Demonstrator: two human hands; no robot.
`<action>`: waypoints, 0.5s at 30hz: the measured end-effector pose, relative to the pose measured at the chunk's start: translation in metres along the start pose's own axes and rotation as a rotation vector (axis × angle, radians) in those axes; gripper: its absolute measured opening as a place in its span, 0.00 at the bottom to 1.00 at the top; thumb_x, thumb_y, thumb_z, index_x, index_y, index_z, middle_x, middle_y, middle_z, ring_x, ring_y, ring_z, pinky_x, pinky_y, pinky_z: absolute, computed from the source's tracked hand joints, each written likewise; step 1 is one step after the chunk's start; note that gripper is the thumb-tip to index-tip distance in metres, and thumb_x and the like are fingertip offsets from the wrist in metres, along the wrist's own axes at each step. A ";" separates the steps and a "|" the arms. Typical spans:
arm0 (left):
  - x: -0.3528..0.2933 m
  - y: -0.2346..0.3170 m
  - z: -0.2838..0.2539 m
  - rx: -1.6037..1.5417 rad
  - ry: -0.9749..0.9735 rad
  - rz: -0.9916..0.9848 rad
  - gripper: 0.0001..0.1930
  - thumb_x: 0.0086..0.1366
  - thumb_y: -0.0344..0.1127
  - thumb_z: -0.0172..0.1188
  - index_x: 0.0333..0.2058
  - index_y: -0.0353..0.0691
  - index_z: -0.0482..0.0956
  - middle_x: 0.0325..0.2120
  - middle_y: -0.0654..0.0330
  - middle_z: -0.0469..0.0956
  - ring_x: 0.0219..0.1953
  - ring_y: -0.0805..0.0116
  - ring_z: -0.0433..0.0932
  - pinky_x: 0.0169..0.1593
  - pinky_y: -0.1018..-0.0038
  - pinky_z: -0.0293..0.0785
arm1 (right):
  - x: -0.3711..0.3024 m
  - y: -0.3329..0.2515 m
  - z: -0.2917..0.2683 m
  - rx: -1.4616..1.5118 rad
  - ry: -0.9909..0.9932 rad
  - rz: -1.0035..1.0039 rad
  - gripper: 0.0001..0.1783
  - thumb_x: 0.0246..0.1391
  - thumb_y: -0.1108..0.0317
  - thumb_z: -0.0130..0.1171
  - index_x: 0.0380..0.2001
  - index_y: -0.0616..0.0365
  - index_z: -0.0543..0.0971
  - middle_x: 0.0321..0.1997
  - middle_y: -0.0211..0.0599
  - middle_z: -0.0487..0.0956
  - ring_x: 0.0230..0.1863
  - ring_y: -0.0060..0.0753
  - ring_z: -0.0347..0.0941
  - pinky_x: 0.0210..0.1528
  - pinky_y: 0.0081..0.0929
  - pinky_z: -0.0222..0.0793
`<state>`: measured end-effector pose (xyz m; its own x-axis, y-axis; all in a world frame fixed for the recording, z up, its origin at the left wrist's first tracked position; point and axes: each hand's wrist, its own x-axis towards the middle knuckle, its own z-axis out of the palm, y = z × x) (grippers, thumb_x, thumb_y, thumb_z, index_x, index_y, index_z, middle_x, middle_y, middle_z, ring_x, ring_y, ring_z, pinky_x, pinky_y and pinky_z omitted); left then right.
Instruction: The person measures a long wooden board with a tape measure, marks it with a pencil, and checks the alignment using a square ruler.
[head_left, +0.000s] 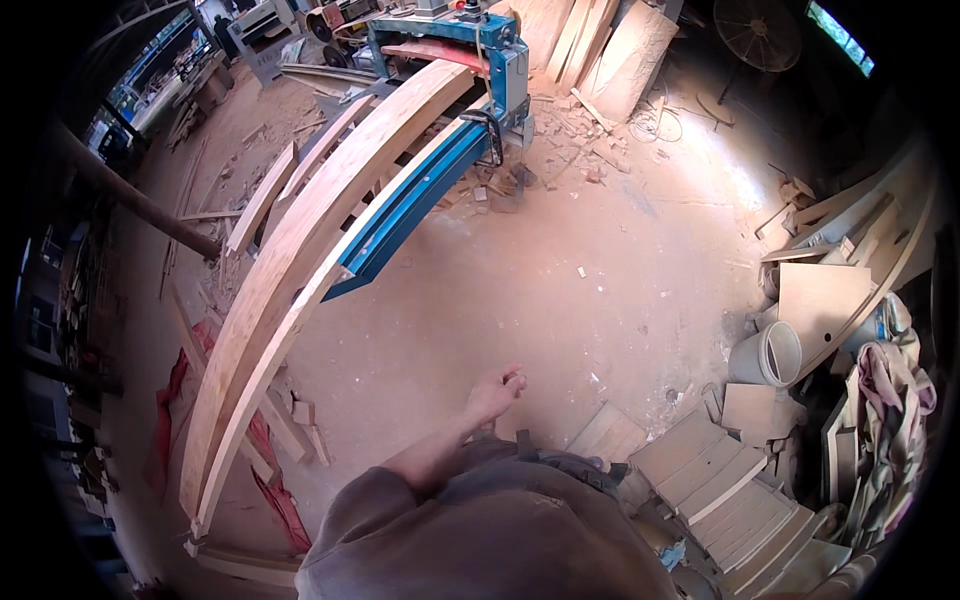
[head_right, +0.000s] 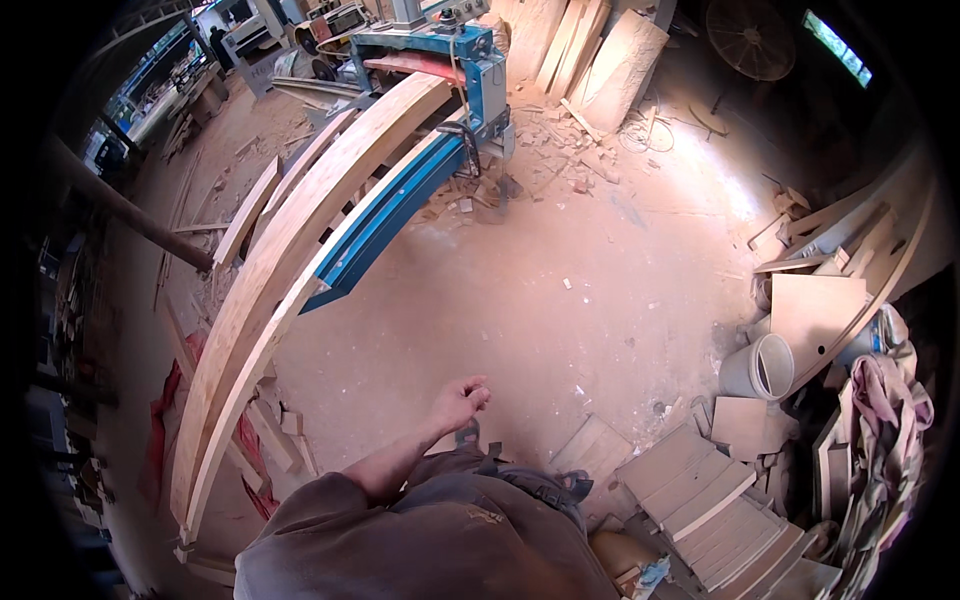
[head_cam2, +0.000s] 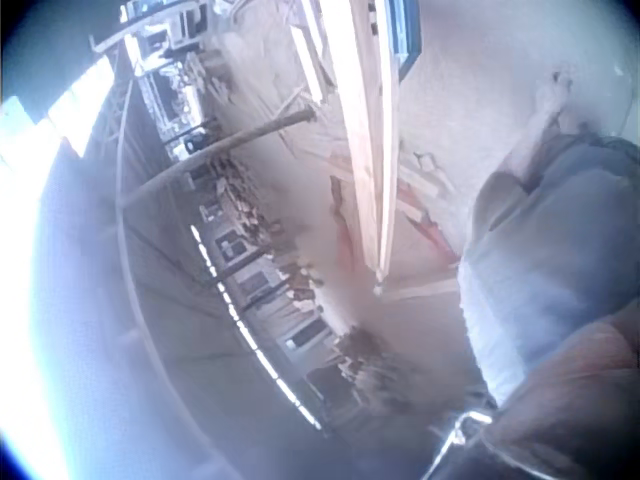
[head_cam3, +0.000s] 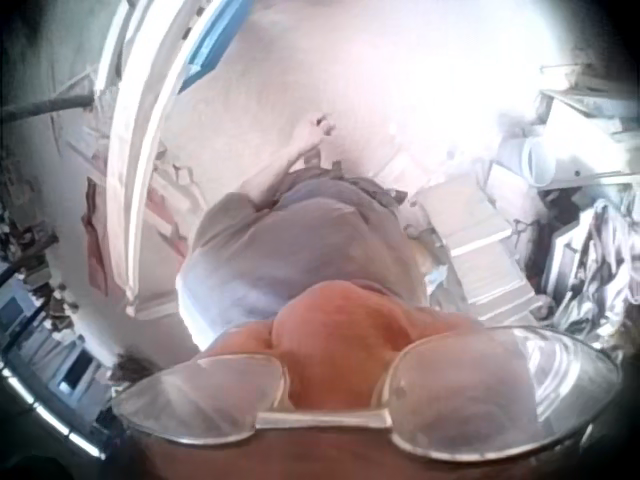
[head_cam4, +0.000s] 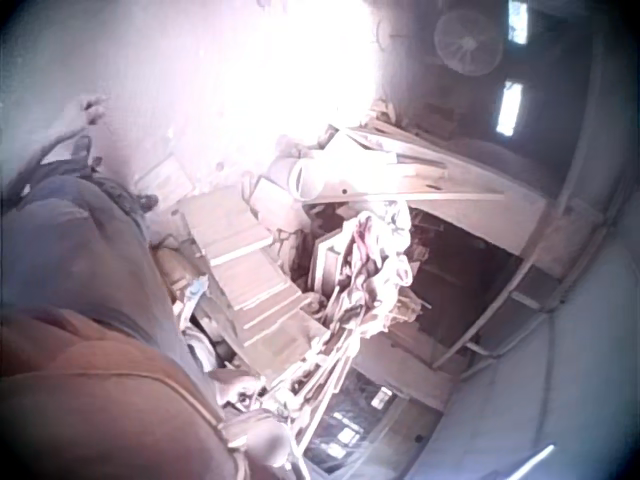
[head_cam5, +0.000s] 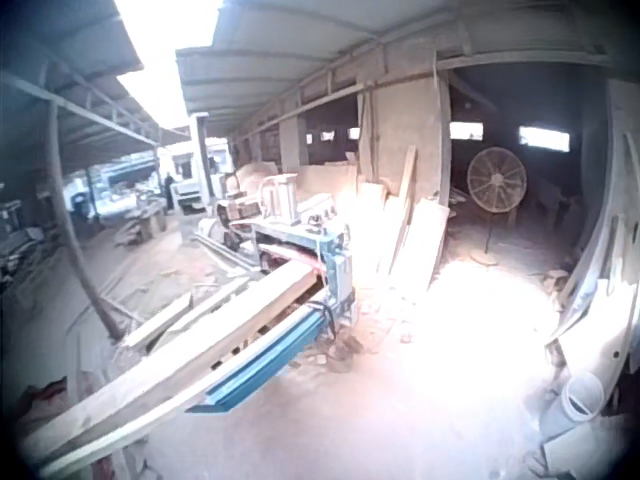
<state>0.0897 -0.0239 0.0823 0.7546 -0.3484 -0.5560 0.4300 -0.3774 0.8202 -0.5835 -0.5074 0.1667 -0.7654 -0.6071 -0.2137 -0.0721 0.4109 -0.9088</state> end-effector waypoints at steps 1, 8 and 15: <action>0.001 -0.022 -0.041 -0.094 0.125 0.036 0.23 0.71 0.35 0.59 0.61 0.31 0.70 0.34 0.61 0.81 0.33 0.74 0.79 0.41 0.74 0.78 | -0.018 0.018 0.022 -0.001 -0.037 0.032 0.12 0.62 0.65 0.45 0.39 0.60 0.75 0.33 0.37 0.78 0.27 0.31 0.75 0.26 0.26 0.75; -0.098 -0.088 -0.309 -0.636 1.002 0.333 0.26 0.72 0.32 0.56 0.65 0.28 0.63 0.37 0.54 0.82 0.33 0.69 0.80 0.37 0.75 0.78 | -0.301 0.138 0.280 -0.281 -0.977 0.162 0.03 0.57 0.72 0.49 0.31 0.61 0.72 0.32 0.42 0.76 0.29 0.39 0.77 0.30 0.32 0.80; -0.215 -0.156 -0.439 -1.004 1.468 0.503 0.33 0.75 0.40 0.51 0.69 0.29 0.50 0.56 0.42 0.72 0.53 0.56 0.77 0.55 0.65 0.75 | -0.852 0.133 0.338 -0.353 -2.063 -1.512 0.17 0.58 0.69 0.56 0.50 0.62 0.79 0.42 0.50 0.83 0.45 0.46 0.80 0.51 0.36 0.74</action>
<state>0.0780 0.4871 0.1330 0.4249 0.8902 -0.1642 -0.2626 0.2949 0.9187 0.2751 -0.1656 0.1070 0.9959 0.0597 0.0681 0.0903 -0.7132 -0.6951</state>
